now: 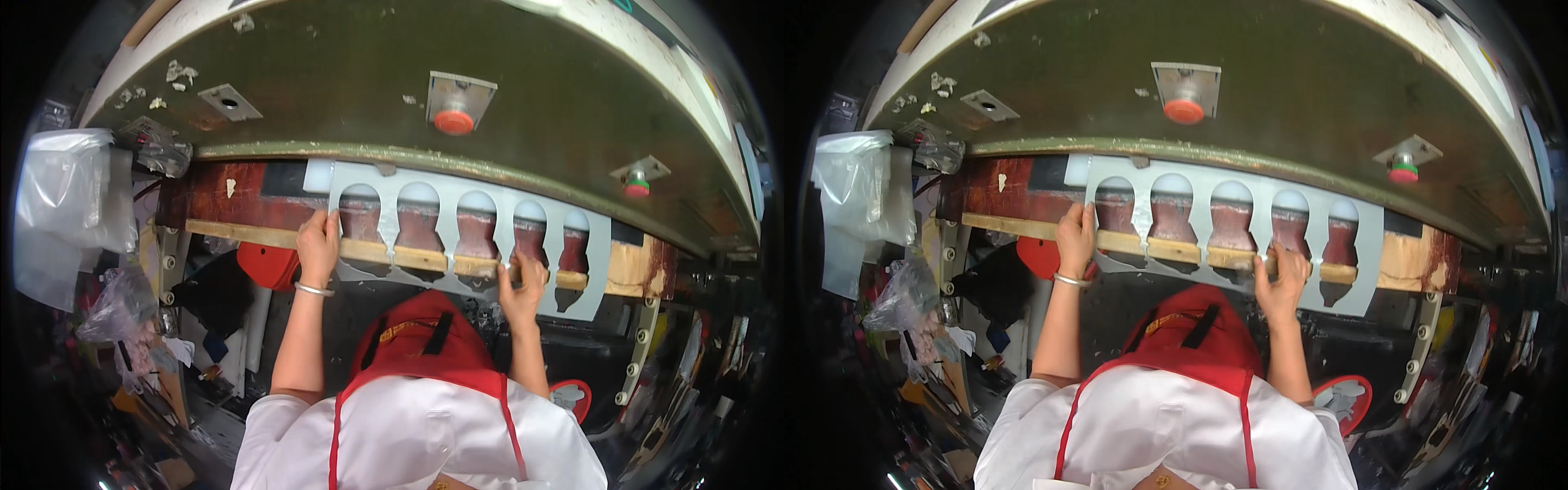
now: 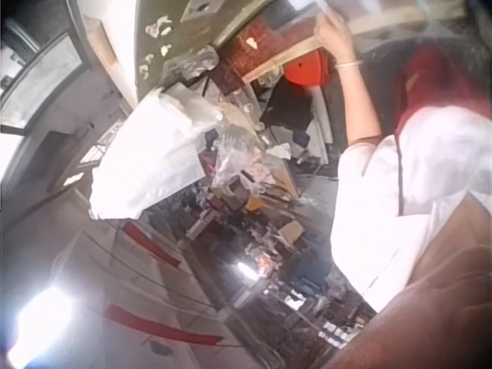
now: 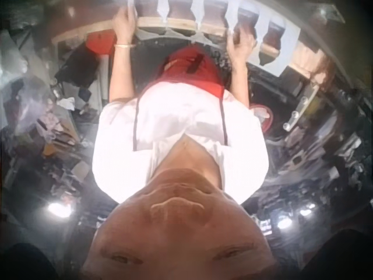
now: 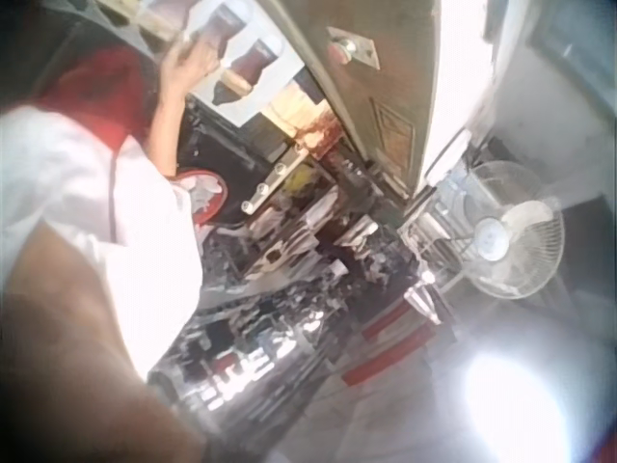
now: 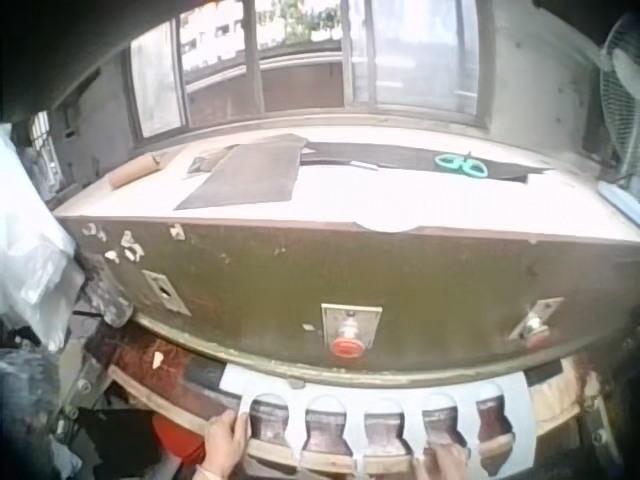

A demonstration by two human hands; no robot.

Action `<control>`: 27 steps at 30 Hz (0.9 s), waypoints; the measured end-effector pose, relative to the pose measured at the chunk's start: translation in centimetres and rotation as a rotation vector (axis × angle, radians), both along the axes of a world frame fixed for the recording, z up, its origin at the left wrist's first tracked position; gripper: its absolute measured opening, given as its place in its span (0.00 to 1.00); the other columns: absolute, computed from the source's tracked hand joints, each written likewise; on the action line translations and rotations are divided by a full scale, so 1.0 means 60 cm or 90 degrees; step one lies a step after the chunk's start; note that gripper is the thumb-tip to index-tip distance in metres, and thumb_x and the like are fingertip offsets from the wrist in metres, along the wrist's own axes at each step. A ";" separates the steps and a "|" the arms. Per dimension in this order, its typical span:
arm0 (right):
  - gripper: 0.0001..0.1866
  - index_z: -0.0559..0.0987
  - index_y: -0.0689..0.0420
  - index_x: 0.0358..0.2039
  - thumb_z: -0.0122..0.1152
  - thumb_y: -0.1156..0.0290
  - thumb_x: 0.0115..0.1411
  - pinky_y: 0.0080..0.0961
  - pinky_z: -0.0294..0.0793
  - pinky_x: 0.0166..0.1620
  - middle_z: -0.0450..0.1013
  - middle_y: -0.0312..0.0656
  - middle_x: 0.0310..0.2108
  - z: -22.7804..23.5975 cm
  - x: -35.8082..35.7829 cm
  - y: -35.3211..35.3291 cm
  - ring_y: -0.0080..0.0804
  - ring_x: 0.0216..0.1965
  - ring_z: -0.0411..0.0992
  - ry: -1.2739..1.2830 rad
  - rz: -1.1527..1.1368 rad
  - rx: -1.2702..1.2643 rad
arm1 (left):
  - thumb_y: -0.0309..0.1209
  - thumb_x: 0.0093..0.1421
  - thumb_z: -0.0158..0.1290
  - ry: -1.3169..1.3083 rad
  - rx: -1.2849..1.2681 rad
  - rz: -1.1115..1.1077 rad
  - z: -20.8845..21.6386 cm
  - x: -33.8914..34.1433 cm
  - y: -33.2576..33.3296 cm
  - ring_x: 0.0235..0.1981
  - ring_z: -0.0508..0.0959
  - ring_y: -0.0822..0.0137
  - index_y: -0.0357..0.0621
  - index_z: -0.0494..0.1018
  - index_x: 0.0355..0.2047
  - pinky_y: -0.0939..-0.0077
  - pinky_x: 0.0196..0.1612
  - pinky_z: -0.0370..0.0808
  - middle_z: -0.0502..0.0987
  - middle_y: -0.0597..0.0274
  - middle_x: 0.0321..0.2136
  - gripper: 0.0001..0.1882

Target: The person places a sheet of light gray foam on a cutting machine, presses a button to activate the press, and removes the cut foam pieces. They repeat this process multiple times, stacking the cut pieces and placing them in a red bin. The person also handles a stack of cut pieces and places them on a nearby table.

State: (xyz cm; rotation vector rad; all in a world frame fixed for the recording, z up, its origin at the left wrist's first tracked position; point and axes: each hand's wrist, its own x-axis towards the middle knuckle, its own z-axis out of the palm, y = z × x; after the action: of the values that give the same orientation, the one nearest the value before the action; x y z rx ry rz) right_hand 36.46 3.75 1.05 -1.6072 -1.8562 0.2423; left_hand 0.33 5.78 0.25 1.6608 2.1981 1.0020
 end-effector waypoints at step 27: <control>0.53 0.56 0.56 0.62 0.74 0.75 0.34 0.37 0.65 0.57 0.58 0.51 0.58 0.084 -0.229 -0.035 0.43 0.58 0.61 0.489 0.203 -0.335 | 0.35 0.60 0.52 0.095 -0.116 -0.024 -0.010 0.019 -0.347 0.17 0.72 0.48 0.41 0.66 0.24 0.57 0.22 0.67 0.70 0.50 0.15 0.12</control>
State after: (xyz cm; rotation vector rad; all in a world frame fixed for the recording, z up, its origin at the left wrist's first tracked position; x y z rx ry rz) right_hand 22.71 1.66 6.06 -1.2305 -1.4645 1.3712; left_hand 1.44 -15.05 -0.33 1.7350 2.2627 0.6647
